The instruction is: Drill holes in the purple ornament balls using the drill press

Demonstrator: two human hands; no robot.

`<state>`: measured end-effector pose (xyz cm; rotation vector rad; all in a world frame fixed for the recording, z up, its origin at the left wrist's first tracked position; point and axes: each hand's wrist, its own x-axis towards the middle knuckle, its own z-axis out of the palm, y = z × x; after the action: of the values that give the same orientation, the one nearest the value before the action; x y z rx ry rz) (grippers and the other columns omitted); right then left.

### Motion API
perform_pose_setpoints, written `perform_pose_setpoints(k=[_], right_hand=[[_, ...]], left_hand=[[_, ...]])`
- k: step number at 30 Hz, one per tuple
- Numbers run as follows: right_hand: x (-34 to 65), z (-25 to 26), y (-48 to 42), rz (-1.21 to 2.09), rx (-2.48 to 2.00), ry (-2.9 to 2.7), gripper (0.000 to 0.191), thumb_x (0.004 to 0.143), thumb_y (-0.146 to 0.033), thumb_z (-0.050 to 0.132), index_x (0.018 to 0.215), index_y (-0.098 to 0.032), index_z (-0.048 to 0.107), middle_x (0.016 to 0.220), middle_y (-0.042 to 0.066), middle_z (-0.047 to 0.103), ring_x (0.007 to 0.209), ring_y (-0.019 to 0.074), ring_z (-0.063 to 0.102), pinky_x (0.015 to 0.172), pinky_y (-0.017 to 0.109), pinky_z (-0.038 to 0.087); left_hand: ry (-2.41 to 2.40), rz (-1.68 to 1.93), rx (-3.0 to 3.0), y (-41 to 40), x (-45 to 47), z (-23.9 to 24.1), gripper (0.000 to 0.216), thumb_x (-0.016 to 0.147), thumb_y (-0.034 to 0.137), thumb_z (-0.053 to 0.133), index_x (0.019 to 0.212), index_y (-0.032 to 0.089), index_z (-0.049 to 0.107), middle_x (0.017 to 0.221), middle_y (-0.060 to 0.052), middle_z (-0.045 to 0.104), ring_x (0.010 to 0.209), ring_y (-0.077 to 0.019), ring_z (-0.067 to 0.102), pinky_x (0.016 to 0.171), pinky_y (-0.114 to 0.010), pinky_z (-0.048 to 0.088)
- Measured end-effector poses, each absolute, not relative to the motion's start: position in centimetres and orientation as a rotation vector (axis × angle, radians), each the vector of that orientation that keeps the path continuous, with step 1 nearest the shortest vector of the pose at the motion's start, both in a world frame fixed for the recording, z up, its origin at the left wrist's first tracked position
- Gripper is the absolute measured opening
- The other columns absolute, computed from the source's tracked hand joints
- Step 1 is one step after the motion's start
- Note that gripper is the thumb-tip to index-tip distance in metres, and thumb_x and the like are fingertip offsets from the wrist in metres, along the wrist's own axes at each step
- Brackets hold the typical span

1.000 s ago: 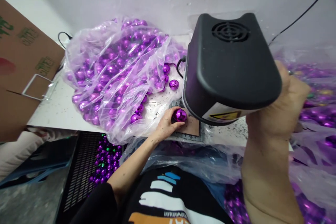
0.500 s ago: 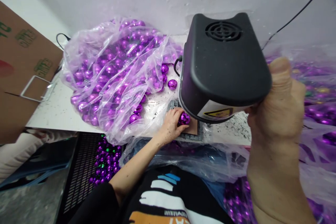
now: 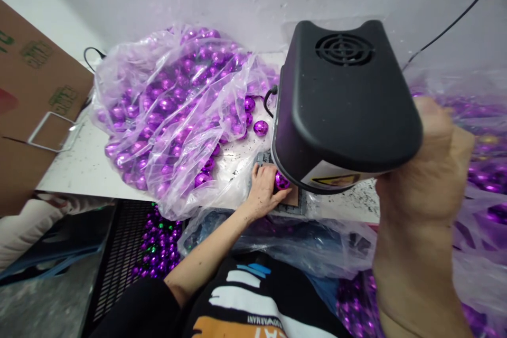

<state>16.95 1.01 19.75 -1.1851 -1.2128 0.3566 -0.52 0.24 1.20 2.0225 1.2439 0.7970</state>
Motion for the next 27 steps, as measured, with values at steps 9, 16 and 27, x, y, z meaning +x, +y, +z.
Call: perform_pose_setpoints(k=[9,16,27], right_hand=[[16.3,14.7,-4.2,-0.041,-1.279,-1.310,0.017,0.086,-0.024,0.050,0.076,-0.017,0.062,0.056,-0.003,0.047,0.047,0.0056,0.043,0.045,0.022,0.032],[17.1,10.9,-5.4,-0.113,-1.205,-1.467,0.014,0.074,-0.017,0.048,0.079,-0.016,0.061,0.057,0.000,0.049,0.054,0.0104,0.050,0.049,0.022,0.036],[17.5,9.0,-5.6,-0.118,-1.207,-1.520,0.026,0.077,-0.017,0.043,0.092,-0.018,0.064,0.065,0.003,0.050,0.060,0.0110,0.051,0.054,0.024,0.041]], left_hand=[[1.249,0.801,2.045,0.3,-0.4,1.3,0.031,0.085,0.043,0.065,0.106,0.021,0.063,0.108,-0.009,0.065,0.113,-0.0294,0.058,0.118,-0.060,0.028],[1.252,0.738,2.038,0.3,-0.5,1.9,0.029,0.088,0.046,0.061,0.103,0.022,0.064,0.105,-0.009,0.067,0.112,-0.0289,0.058,0.115,-0.059,0.034],[1.298,0.709,2.059,0.3,-0.1,1.1,0.033,0.087,0.045,0.063,0.111,0.023,0.061,0.109,-0.008,0.063,0.115,-0.0289,0.056,0.118,-0.057,0.029]])
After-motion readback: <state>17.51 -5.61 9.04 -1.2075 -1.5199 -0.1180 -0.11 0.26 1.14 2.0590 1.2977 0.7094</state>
